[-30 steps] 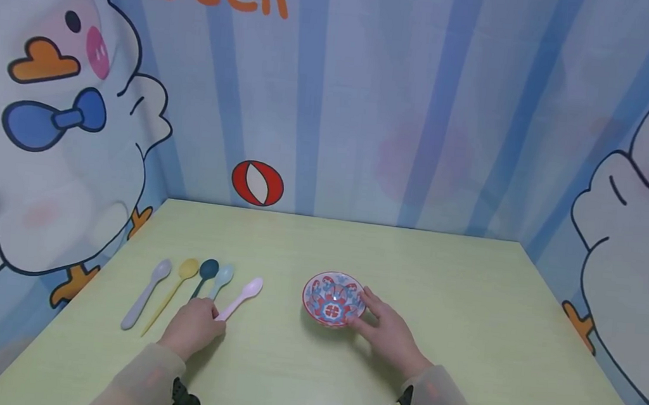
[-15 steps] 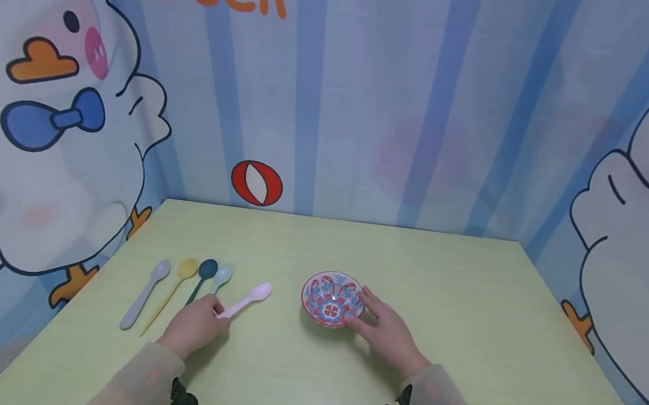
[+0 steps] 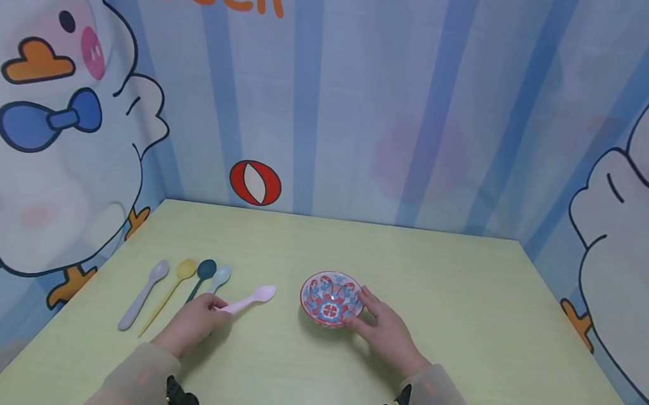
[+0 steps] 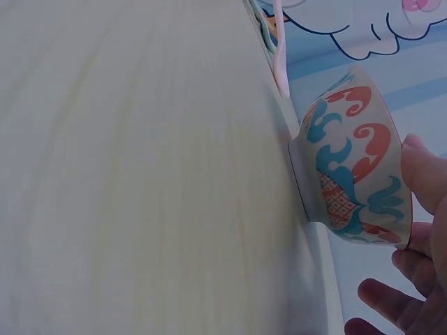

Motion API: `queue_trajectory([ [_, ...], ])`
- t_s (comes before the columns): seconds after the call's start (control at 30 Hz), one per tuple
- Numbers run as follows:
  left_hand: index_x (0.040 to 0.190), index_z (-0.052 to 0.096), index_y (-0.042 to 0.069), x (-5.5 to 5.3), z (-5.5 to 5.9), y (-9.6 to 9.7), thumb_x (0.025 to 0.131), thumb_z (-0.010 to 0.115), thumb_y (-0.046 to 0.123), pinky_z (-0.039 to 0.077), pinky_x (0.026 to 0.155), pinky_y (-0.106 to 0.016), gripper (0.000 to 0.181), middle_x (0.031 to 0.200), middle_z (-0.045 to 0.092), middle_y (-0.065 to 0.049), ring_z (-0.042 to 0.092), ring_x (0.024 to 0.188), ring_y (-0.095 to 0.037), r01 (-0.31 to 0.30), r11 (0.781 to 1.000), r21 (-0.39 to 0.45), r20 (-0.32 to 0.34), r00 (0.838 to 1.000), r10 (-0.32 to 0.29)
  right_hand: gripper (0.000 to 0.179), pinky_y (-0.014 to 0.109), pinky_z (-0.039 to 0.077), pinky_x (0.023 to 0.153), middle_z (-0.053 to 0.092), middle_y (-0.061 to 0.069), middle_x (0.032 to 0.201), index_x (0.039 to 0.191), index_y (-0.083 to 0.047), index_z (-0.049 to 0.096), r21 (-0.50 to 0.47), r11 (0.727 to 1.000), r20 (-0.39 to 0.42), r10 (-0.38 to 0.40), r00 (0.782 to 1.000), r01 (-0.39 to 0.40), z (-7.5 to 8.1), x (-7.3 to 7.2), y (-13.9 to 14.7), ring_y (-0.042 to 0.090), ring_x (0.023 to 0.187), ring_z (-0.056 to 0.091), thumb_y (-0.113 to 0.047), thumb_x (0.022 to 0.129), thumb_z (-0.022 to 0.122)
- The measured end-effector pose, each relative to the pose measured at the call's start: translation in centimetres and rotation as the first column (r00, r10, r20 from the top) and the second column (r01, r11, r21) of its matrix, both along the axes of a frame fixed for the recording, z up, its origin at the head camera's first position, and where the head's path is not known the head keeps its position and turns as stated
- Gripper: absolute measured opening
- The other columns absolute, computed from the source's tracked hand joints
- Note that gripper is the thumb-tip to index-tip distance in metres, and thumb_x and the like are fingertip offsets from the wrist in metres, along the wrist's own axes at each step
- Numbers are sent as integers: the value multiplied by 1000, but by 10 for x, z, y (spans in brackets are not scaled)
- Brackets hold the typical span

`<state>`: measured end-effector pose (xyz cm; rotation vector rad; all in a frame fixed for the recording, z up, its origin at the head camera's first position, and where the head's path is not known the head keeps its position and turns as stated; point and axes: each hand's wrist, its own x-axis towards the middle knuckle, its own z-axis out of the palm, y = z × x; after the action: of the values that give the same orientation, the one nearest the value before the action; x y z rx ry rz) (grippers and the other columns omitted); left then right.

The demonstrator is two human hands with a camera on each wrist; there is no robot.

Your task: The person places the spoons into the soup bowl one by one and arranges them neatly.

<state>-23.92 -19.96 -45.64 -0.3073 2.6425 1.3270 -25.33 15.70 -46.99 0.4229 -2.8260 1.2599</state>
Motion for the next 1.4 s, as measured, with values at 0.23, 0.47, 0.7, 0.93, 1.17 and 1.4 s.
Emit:
queue_trajectory([
  [0.23,122,53,-3,1,-3,6,91,62,17,38,62,-29,38,88,52,-9,46,72,-20,-115,956,269,12,993,116,69,54,24,111,31,2,154,146,-12,42,12,1000,3,-7,1000,7,0,-1,0,34,140,28,-43,89,66],
  [0.47,121,48,-7,0,-6,12,94,58,10,40,59,-22,34,77,48,-2,44,67,-13,-245,797,552,48,964,263,69,53,25,111,32,1,154,146,-12,42,2,1000,8,-8,1000,8,0,-2,0,33,140,28,-43,89,66],
  [0.7,118,48,-2,-2,-4,17,93,60,11,49,71,-19,30,93,52,-6,49,81,-12,-358,611,706,140,916,375,68,53,25,111,32,1,154,145,-12,42,-4,1000,11,-11,1000,11,1,-1,0,33,140,28,-41,89,66],
  [0.93,122,48,0,-4,-2,20,97,56,12,52,83,-22,29,92,64,-3,63,84,-8,-354,524,775,167,914,370,68,52,25,111,33,1,153,145,-12,43,-3,1000,8,-14,1000,14,0,-2,-1,33,140,29,-41,89,67],
  [1.17,127,44,0,-7,-1,23,100,50,14,49,94,-28,31,96,64,-5,65,94,-12,-345,448,825,185,913,363,70,53,25,111,32,1,154,146,-13,42,1,1000,15,-18,1000,18,-1,-2,-1,34,140,29,-45,88,66],
  [1.4,123,43,4,-11,0,27,100,50,14,50,92,-30,26,98,62,-7,66,93,-13,-334,420,844,164,906,390,69,53,25,111,32,2,154,146,-13,42,1,1000,18,-20,1000,20,-2,-2,-1,34,139,30,-44,89,66],
])
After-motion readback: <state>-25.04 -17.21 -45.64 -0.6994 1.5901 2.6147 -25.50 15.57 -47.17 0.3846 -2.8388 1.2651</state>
